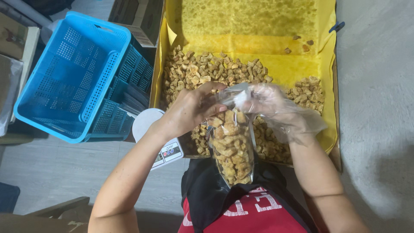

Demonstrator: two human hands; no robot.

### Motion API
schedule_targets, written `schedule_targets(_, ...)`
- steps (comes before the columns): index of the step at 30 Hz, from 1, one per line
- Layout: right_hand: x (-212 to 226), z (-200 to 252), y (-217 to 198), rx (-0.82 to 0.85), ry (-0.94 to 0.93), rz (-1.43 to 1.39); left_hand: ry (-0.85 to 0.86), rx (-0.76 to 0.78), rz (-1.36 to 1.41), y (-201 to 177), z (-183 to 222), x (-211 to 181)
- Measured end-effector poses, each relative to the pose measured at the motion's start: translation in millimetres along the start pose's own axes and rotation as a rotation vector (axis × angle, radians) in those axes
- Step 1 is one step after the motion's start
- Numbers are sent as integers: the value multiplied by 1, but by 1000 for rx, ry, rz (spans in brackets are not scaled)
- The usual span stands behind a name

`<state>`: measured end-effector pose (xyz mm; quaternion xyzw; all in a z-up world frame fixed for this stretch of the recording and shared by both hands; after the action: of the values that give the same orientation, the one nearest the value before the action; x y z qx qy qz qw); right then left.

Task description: The person scoops dried fruit pieces from a yellow tray into clear plastic bags, weighs each bag on a digital scale, and places the filled bags into a blue basket. The process is repeated multiple times throughout the clip.

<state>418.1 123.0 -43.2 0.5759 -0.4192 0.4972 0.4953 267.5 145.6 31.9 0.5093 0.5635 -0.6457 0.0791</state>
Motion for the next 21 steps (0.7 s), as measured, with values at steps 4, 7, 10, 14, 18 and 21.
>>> schedule_targets(4, -4, -4, 9, 7, 84, -44, -105, 58, -120, 3, -3, 5)
schedule_targets(7, 5, -5, 6, -46, 29, 130, -59, 48, -111, 2, -4, -1)
schedule_targets(10, 17, 4, 13, 6, 35, -64, -86, 96, -161, 8, -3, 6)
schedule_targets(14, 49, 14, 20, 82, -201, -160, 74, 60, -112, 6, -11, -5)
schedule_targets(18, 16, 4, 6, -83, -52, 174, -35, 163, -156, 18, -20, 9)
schedule_targets(21, -6, 1, -8, -129, -5, 371, -47, 202, -190, 30, -31, 7)
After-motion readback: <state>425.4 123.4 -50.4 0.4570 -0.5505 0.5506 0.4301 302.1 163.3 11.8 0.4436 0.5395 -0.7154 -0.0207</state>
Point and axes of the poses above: each hand's wrist, its own z-axis away from the middle knuckle, its own y-axis out of the palm, x = y × z, the point moved 10 cm from there along -z, towards the middle knuckle, and after that the axes turned 10 degrees about -x, right-handed, at the moved point
